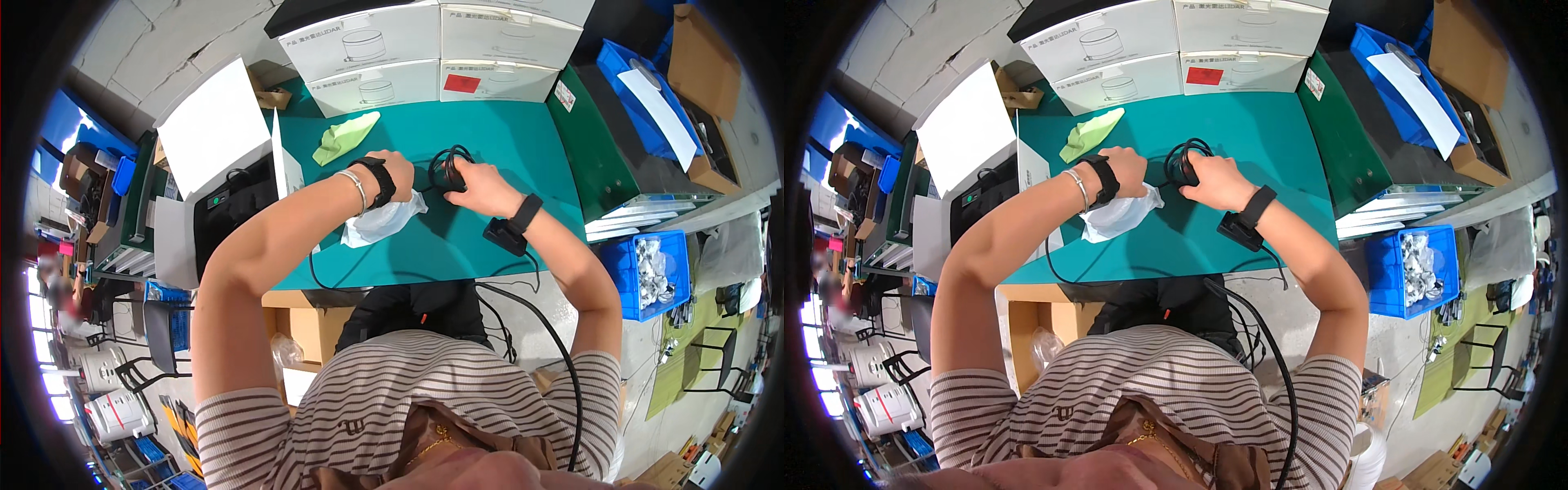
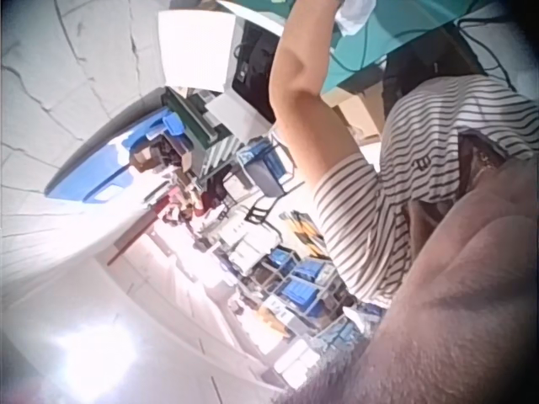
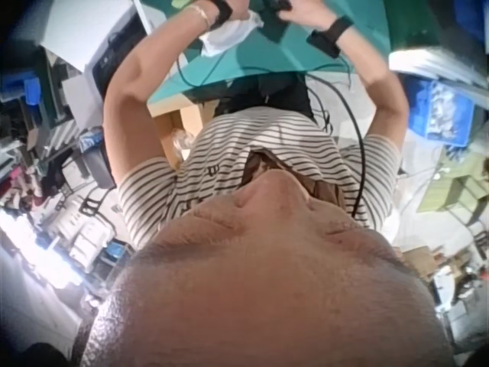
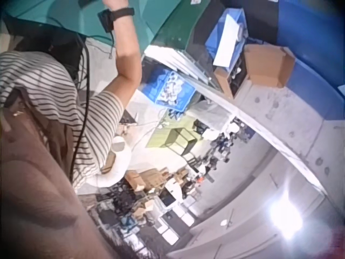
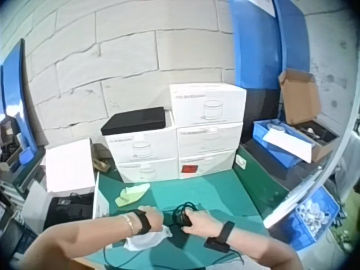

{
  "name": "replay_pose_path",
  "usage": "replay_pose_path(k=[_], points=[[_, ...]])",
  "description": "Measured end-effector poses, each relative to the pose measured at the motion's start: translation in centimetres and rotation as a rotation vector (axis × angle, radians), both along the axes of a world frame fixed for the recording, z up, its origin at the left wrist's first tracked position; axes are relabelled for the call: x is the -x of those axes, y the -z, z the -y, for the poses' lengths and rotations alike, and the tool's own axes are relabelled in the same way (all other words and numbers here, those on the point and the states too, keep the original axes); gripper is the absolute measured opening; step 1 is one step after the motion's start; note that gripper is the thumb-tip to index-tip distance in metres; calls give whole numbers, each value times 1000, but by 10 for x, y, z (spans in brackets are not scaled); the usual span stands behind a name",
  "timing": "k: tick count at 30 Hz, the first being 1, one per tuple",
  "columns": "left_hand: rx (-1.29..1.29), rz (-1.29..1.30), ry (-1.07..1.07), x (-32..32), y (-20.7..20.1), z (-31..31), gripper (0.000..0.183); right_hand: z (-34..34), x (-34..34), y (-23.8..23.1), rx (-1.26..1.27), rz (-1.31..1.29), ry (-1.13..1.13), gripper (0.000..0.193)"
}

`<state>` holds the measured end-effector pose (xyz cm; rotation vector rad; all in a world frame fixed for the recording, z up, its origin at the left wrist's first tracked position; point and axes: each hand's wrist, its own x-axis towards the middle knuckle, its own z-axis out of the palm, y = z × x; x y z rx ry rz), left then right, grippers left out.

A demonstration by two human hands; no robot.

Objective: The recorder cleans a LiDAR sensor, places it in a protective bag, and puts it inside a foam-lined product box.

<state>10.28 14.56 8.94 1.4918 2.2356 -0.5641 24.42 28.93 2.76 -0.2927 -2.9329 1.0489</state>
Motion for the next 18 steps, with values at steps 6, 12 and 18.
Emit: replay_pose_path(k=[6, 12, 18], points=[[-52, -2, 32, 5, 12, 1, 35, -4, 14, 5, -147, 162, -41, 40], [-50, 22, 27, 10, 21, 0, 33, -18, 22, 6, -111, 260, -148, 37], [-19, 25, 15, 8, 21, -2, 28, -14, 31, -18, -148, 454, -232, 38]])
